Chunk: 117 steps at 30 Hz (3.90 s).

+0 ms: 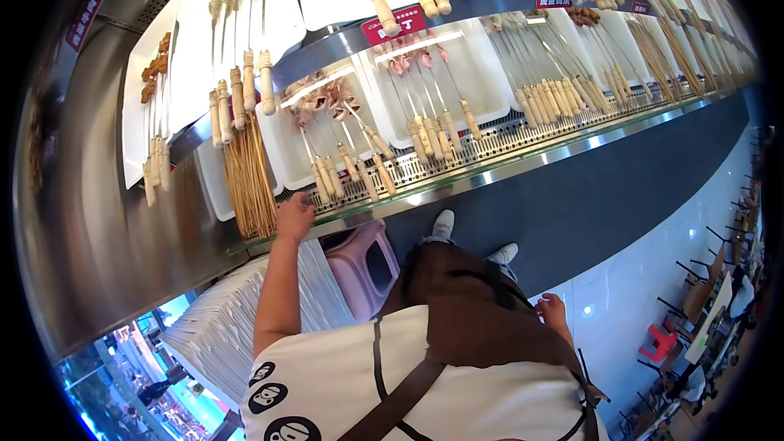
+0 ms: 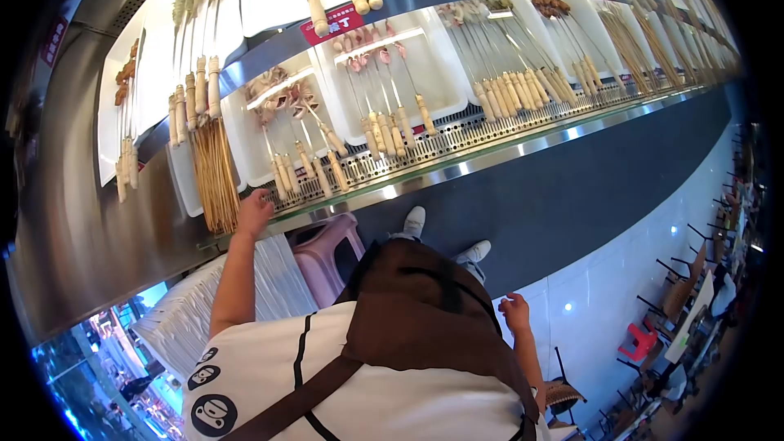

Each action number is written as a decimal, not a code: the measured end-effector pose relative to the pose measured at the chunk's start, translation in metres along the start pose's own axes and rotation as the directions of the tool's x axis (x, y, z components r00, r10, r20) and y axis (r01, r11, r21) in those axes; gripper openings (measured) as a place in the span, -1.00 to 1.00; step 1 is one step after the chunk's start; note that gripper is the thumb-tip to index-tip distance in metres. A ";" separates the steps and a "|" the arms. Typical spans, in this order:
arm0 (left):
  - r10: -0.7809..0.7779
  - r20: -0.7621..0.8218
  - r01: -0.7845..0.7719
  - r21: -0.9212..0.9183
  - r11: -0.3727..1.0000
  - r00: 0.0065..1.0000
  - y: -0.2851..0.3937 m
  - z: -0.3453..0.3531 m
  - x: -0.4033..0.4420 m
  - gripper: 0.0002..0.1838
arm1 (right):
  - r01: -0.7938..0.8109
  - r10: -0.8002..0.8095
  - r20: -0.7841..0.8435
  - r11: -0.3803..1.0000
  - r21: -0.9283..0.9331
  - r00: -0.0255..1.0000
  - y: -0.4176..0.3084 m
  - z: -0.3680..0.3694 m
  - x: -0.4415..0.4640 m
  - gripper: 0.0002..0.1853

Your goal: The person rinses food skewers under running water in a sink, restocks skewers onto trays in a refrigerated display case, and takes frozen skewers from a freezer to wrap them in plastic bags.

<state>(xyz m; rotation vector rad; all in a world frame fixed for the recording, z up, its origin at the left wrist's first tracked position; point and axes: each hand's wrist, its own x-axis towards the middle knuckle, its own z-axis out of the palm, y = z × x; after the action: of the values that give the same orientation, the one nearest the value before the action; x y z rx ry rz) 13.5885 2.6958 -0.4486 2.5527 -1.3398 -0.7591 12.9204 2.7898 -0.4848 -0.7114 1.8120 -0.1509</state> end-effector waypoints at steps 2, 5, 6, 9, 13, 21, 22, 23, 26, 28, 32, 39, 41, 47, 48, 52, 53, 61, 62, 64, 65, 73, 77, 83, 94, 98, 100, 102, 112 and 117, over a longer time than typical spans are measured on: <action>0.030 -0.027 -0.028 0.089 0.996 0.999 0.007 0.006 -0.010 -0.68 | 0.058 -0.057 -0.032 0.997 0.052 0.998 0.001 -0.003 0.002 -0.71; 0.081 -0.010 -0.075 0.278 0.958 0.997 0.054 -0.001 -0.025 -0.60 | 0.049 -0.046 -0.064 0.997 0.056 0.997 0.003 -0.010 0.001 -0.70; 0.070 -0.075 -0.042 0.329 0.943 0.995 0.068 -0.001 -0.032 -0.57 | 0.045 -0.039 -0.081 0.997 0.070 0.996 0.006 -0.013 -0.001 -0.70; 0.220 -0.207 -0.159 0.276 0.948 0.953 0.137 -0.004 -0.044 -0.53 | 0.042 -0.027 -0.091 0.987 0.158 0.995 0.023 -0.021 0.000 -0.70; 0.524 -0.203 -0.519 0.079 0.851 0.827 0.241 0.033 -0.023 -0.41 | -0.031 0.054 -0.126 0.983 0.179 0.991 0.036 -0.022 -0.004 -0.71; 0.256 0.052 -0.260 0.299 0.918 0.965 0.335 0.117 0.053 -0.21 | 0.074 -0.061 -0.287 0.997 0.035 0.956 0.092 -0.026 -0.021 -0.73; 0.242 0.084 -0.256 0.313 0.915 0.967 0.343 0.117 0.051 -0.22 | 0.104 -0.074 -0.325 0.992 0.077 0.943 0.115 -0.023 -0.013 -0.74; 0.227 0.116 -0.253 0.328 0.910 0.967 0.351 0.117 0.048 -0.22 | 0.184 -0.167 -0.324 0.983 0.023 0.931 0.167 -0.023 0.011 -0.72; 0.215 0.123 -0.243 0.310 0.919 0.969 0.365 0.115 0.043 -0.24 | 0.081 -0.075 -0.248 0.997 0.015 0.966 0.267 -0.032 0.064 -0.73; 0.226 0.113 -0.250 0.306 0.919 0.968 0.370 0.116 0.048 -0.24 | 0.172 -0.193 -0.254 0.980 -0.102 0.948 0.273 -0.055 0.079 -0.73; 0.239 -0.173 -0.162 0.369 0.915 0.956 0.384 0.129 0.039 -0.25 | -0.009 0.087 -0.287 0.965 0.262 0.954 0.137 -0.142 0.014 -0.71; 0.612 -0.323 -0.550 0.269 0.791 0.722 0.468 0.166 -0.083 -0.35 | -0.019 -0.135 -0.353 0.916 -0.400 0.926 0.194 -0.236 0.055 -0.66; 0.540 -0.340 -0.552 0.070 0.831 0.770 0.472 0.194 -0.079 -0.37 | 0.044 -0.114 -0.320 0.975 -0.218 0.941 0.187 -0.267 0.067 -0.68; 0.433 -0.326 -0.435 0.071 0.898 0.840 0.505 0.193 0.000 -0.47 | 0.170 -0.105 -0.386 0.976 0.139 0.917 0.189 -0.310 0.091 -0.76; 0.403 -0.291 -0.381 0.131 0.915 0.868 0.511 0.191 0.014 -0.50 | 0.172 -0.097 -0.380 0.971 0.168 0.920 0.193 -0.312 0.092 -0.77; 0.354 -0.092 -0.299 0.364 0.882 0.931 0.531 0.198 0.069 -0.52 | 0.131 -0.108 -0.342 0.990 0.045 0.933 0.185 -0.305 0.067 -0.79; 0.353 -0.084 -0.302 0.356 0.884 0.932 0.535 0.200 0.082 -0.52 | 0.173 -0.200 -0.310 0.978 -0.112 0.929 0.251 -0.294 0.090 -0.80; 0.216 -0.087 -0.211 0.069 0.975 0.972 0.536 0.214 0.103 -0.35 | 0.047 -0.097 -0.253 0.979 -0.197 0.963 0.200 -0.309 0.098 -0.79; 0.201 -0.082 -0.193 0.101 0.976 0.976 0.537 0.213 0.101 -0.31 | 0.042 -0.082 -0.259 0.987 -0.157 0.962 0.171 -0.315 0.096 -0.79; 0.160 -0.092 -0.150 0.112 0.982 0.983 0.540 0.213 0.100 -0.28 | 0.039 -0.057 -0.269 0.997 -0.074 0.962 0.118 -0.324 0.098 -0.79; 0.130 -0.100 -0.118 0.123 0.985 0.986 0.543 0.213 0.099 -0.26 | 0.041 -0.049 -0.275 0.999 -0.034 0.960 0.093 -0.327 0.100 -0.78; 0.042 -0.081 -0.023 0.225 0.974 0.996 0.575 0.205 0.088 -0.28 | 0.099 -0.057 -0.225 0.979 0.178 0.973 0.006 -0.335 0.143 -0.76; 0.399 -0.142 -0.351 0.276 0.895 0.906 0.580 0.213 0.109 -0.37 | 0.070 -0.035 -0.175 0.978 0.198 0.984 0.008 -0.322 0.145 -0.77; 0.250 0.058 -0.257 0.172 0.951 0.966 0.562 0.223 0.131 -0.40 | 0.009 0.040 -0.219 0.975 0.220 0.975 0.061 -0.309 0.152 -0.77; 0.340 -0.013 -0.334 0.162 0.929 0.940 0.620 0.237 0.126 -0.34 | 0.082 -0.072 -0.224 0.996 0.039 0.972 -0.006 -0.324 0.149 -0.77; 0.265 0.102 -0.277 0.134 0.951 0.959 0.626 0.245 0.133 -0.34 | 0.007 0.029 -0.210 0.985 0.171 0.977 -0.017 -0.338 0.156 -0.74; 0.233 0.079 -0.242 0.132 0.961 0.969 0.628 0.245 0.135 -0.34 | -0.006 0.035 -0.192 0.988 0.154 0.981 -0.022 -0.347 0.158 -0.73; 0.227 -0.020 -0.216 0.230 0.949 0.974 0.636 0.243 0.127 -0.34 | 0.030 -0.003 -0.221 0.992 0.121 0.975 -0.007 -0.355 0.171 -0.73; 0.688 -0.458 -0.741 0.090 0.666 0.562 0.754 0.264 -0.042 -0.31 | 0.177 -0.132 -0.264 0.972 0.154 0.955 0.146 -0.428 0.280 -0.58; 0.693 0.469 -0.578 -0.386 0.718 0.547 0.796 0.369 -0.128 -0.38 | 0.217 -0.169 -0.215 0.949 0.226 0.962 0.124 -0.526 0.291 -0.54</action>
<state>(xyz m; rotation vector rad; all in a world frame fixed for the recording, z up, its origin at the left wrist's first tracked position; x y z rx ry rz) 12.7655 2.3661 -0.4293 1.4693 -2.0724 -1.4646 12.3426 2.6077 -0.5868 -0.7134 1.8614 -0.5865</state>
